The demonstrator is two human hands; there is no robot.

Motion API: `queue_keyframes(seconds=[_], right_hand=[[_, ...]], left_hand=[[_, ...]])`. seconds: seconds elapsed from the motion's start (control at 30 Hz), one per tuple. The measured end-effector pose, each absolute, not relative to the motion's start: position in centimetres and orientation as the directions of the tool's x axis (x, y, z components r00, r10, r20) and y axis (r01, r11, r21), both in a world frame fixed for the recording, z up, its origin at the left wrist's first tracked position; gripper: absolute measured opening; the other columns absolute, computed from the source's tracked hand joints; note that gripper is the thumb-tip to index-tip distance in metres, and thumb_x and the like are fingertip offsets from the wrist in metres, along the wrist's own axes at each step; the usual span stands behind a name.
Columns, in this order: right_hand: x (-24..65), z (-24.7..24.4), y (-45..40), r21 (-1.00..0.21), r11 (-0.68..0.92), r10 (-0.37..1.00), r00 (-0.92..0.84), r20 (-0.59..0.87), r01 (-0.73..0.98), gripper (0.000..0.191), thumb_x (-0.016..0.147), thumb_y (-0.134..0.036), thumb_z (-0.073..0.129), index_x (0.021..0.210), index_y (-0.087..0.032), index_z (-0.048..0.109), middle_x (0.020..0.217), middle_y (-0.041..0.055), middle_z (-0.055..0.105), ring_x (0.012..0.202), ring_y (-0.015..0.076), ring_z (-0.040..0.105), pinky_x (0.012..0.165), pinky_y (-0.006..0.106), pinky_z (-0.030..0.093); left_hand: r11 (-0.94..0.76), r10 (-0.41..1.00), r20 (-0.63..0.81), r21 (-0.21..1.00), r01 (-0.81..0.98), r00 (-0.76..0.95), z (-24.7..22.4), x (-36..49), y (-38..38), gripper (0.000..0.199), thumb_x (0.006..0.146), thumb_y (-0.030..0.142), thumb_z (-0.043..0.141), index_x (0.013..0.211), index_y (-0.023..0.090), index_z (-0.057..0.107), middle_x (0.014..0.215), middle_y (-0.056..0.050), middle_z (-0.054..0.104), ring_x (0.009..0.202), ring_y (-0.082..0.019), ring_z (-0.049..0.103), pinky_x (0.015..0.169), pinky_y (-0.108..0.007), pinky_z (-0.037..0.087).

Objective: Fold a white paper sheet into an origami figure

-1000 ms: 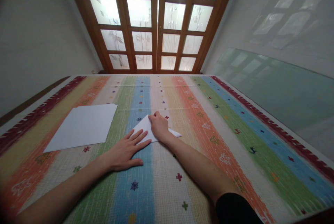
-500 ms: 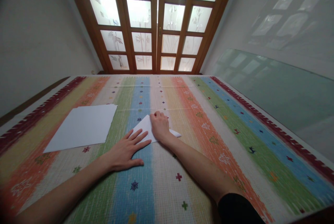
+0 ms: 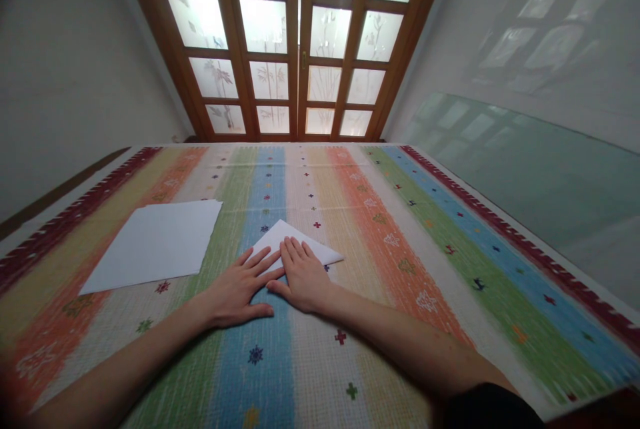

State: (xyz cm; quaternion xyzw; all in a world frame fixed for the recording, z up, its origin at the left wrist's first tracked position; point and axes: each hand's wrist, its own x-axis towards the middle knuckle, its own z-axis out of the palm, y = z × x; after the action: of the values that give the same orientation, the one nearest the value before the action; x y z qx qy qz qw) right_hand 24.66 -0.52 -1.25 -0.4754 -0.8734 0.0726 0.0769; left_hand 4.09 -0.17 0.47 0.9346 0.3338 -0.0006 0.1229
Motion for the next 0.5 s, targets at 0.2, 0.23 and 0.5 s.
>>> queue_keyframes(seconds=[0.2,0.23,0.5], right_hand=[[25.7,-1.3,-0.9,-0.176,0.465,0.883,-0.468,0.029,0.868,0.085,0.094,-0.063,0.037,0.149,0.001,0.03,0.156,0.0251,0.025,0.147,0.0331,0.02,0.119,0.05,0.019],[25.9,-1.3,-1.0,-0.172,0.456,0.888,-0.459,0.024,0.873,0.085,0.093,-0.063,0.037,0.149,0.001,0.03,0.156,0.0253,0.025,0.147,0.0335,0.02,0.119,0.05,0.018],[28.2,-0.9,-1.7,-0.149,0.386,0.918,-0.394,-0.031,0.911,0.092,0.091,-0.067,0.037,0.15,0.003,0.026,0.156,0.0264,0.021,0.148,0.0347,0.017,0.119,0.052,0.017]], left_hand=[[-0.741,0.63,-0.098,0.223,0.634,0.77,0.4,3.9,-0.1,0.081,0.084,0.08,0.035,0.151,0.034,0.032,0.162,-0.007,0.02,0.149,-0.031,0.014,0.118,-0.055,0.011],[-0.741,0.63,-0.094,0.224,0.633,0.771,0.3,3.9,-0.1,0.08,0.084,0.08,0.035,0.15,0.034,0.032,0.162,-0.007,0.02,0.149,-0.031,0.014,0.118,-0.055,0.011],[-0.732,0.633,-0.115,0.231,0.64,0.765,0.7,4.0,-0.2,0.082,0.083,0.08,0.036,0.151,0.034,0.031,0.161,-0.007,0.02,0.149,-0.032,0.015,0.117,-0.056,0.012]])
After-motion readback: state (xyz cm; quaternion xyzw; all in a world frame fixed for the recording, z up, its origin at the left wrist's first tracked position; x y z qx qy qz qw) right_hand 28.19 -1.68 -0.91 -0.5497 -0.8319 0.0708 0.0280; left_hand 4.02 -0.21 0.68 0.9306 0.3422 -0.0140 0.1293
